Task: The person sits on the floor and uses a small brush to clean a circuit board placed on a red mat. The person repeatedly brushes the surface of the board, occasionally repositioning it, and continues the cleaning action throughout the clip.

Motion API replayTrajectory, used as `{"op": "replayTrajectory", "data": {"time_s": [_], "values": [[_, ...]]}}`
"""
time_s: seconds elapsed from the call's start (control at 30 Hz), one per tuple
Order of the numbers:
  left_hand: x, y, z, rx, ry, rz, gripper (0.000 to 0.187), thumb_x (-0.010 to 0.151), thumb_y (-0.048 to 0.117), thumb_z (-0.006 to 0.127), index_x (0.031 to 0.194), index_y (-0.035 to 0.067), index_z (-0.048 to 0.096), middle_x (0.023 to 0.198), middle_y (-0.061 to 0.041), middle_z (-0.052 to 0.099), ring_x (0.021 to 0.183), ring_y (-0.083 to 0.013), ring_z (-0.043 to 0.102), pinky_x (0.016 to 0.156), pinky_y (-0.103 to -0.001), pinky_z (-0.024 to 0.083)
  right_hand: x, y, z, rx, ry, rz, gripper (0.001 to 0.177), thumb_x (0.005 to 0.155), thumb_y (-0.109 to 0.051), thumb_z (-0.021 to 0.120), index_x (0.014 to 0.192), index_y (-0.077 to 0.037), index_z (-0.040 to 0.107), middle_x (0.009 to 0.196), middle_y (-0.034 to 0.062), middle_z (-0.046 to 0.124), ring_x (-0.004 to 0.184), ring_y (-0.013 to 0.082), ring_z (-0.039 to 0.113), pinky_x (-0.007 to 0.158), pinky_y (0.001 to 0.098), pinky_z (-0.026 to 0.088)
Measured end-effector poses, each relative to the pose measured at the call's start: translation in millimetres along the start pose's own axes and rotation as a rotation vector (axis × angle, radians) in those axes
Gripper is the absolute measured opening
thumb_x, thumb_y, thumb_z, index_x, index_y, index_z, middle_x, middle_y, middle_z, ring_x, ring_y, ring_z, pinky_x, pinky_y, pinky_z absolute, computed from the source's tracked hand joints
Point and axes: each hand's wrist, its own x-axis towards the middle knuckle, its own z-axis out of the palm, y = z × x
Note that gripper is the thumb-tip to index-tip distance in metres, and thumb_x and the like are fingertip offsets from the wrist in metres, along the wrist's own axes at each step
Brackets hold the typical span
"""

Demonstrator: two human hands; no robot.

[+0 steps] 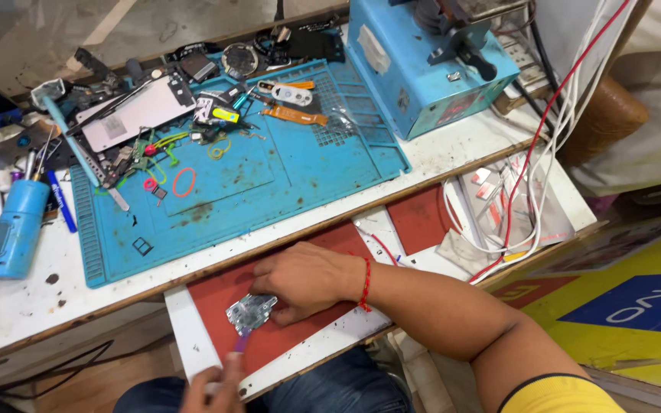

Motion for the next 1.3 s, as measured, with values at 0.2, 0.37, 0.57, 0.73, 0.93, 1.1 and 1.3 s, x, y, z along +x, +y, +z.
{"op": "replayTrajectory", "data": {"time_s": [0.2, 0.37, 0.57, 0.73, 0.93, 1.1, 1.3], "values": [[-9.3, -9.0, 15.8, -0.135, 0.082, 0.042, 0.042, 0.077, 0.003, 0.076, 0.112, 0.025, 0.077, 0.08, -0.003, 0.059, 0.056, -0.0125, 0.055, 0.052, -0.029, 0.045, -0.3, 0.8, -1.3, -0.001, 0.016, -0.004, 0.039, 0.072, -0.036, 0.079, 0.102, -0.01, 0.074, 0.095, 0.0076, 0.067, 0.081, 0.0326, 0.068, 0.066, 0.0466, 0.054], [15.7, 27.6, -23.2, 0.015, -0.067, 0.069, 0.039, 0.08, 0.005, 0.075, 0.114, 0.024, 0.08, 0.084, -0.007, 0.069, 0.057, -0.0173, 0.065, 0.049, -0.032, 0.051, 0.2, -1.8, 7.1, -0.012, 0.016, -0.001, 0.04, 0.072, -0.037, 0.08, 0.1, -0.009, 0.074, 0.091, 0.0079, 0.067, 0.08, 0.0329, 0.068, 0.066, 0.0469, 0.053], [62.3, 101.8, -97.4, 0.137, -0.095, -0.077, 0.038, 0.08, 0.011, 0.073, 0.116, 0.022, 0.077, 0.095, -0.006, 0.069, 0.067, -0.0277, 0.071, 0.055, -0.042, 0.055, 2.7, -3.1, -0.1, -0.043, 0.039, -0.079, 0.04, 0.072, -0.036, 0.082, 0.098, -0.007, 0.074, 0.095, 0.0103, 0.069, 0.085, 0.0341, 0.069, 0.071, 0.0466, 0.056], [88.6, 135.5, -127.0, 0.102, -0.151, -0.073, 0.039, 0.085, 0.01, 0.07, 0.123, 0.017, 0.072, 0.098, -0.008, 0.068, 0.072, -0.03, 0.069, 0.059, -0.043, 0.055, 6.3, -7.0, -9.5, -0.082, -0.001, -0.039, 0.043, 0.069, -0.031, 0.083, 0.103, -0.006, 0.074, 0.095, 0.0119, 0.07, 0.081, 0.0343, 0.069, 0.069, 0.0467, 0.056], [94.2, 139.9, -134.1, 0.053, -0.185, 0.051, 0.043, 0.084, 0.0, 0.068, 0.126, 0.008, 0.071, 0.1, -0.007, 0.067, 0.073, -0.0254, 0.069, 0.058, -0.038, 0.056, 6.9, -10.0, -10.1, -0.038, -0.029, 0.028, 0.04, 0.073, -0.027, 0.081, 0.107, -0.006, 0.075, 0.085, 0.008, 0.07, 0.07, 0.0303, 0.068, 0.061, 0.0438, 0.054], [95.9, 137.4, -133.2, 0.0, -0.159, 0.086, 0.038, 0.086, 0.001, 0.07, 0.123, 0.009, 0.073, 0.099, -0.006, 0.066, 0.075, -0.0241, 0.07, 0.059, -0.038, 0.056, 7.1, -10.8, -11.5, -0.047, -0.009, 0.008, 0.039, 0.073, -0.025, 0.081, 0.107, -0.006, 0.075, 0.085, 0.0081, 0.07, 0.071, 0.0308, 0.068, 0.062, 0.0436, 0.054], [82.0, 126.2, -124.1, 0.024, -0.201, 0.112, 0.043, 0.085, 0.001, 0.07, 0.127, 0.008, 0.071, 0.104, -0.008, 0.068, 0.073, -0.0251, 0.07, 0.059, -0.038, 0.057, 11.4, -11.1, -13.0, -0.048, 0.005, -0.008, 0.041, 0.072, -0.026, 0.081, 0.108, -0.006, 0.075, 0.09, 0.0093, 0.07, 0.073, 0.0319, 0.068, 0.063, 0.0438, 0.054]]}}
